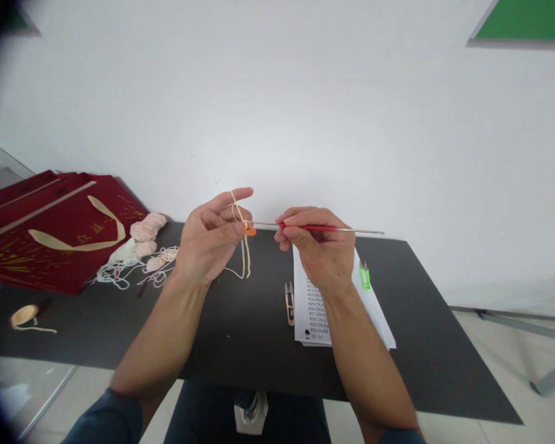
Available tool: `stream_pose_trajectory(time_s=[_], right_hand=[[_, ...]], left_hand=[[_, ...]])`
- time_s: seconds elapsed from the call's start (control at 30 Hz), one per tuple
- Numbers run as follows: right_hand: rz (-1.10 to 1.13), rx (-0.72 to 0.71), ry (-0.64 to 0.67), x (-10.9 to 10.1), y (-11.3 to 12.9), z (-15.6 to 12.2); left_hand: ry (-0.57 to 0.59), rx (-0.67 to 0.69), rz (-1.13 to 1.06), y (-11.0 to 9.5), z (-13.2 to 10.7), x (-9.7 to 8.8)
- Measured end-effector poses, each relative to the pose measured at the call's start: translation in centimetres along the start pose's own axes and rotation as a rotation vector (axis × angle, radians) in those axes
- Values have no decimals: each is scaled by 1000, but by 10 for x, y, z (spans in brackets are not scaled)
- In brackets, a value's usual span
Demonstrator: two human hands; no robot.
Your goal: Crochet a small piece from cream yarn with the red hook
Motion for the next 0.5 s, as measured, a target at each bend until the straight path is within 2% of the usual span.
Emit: stream_pose_trajectory(time_s=[0.17, 0.33, 0.5], right_hand=[[14, -11, -31, 3, -2, -4], [-45, -117, 0, 5, 5, -5], [-122, -120, 38, 2, 8, -6]], left_hand=[[-59, 86, 31, -2, 0, 1], [-88, 81, 27, -2, 2, -1], [-88, 60, 44, -2, 4, -4]])
Point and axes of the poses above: each hand's wrist, its own z-axis towards the middle knuckle, its own x-axis out of the palm, y = z × x, the point moved 7 cm from there along z, towards the middle knuckle, and after that the axes turned 7 degrees about -z, right-handed, at the moved point
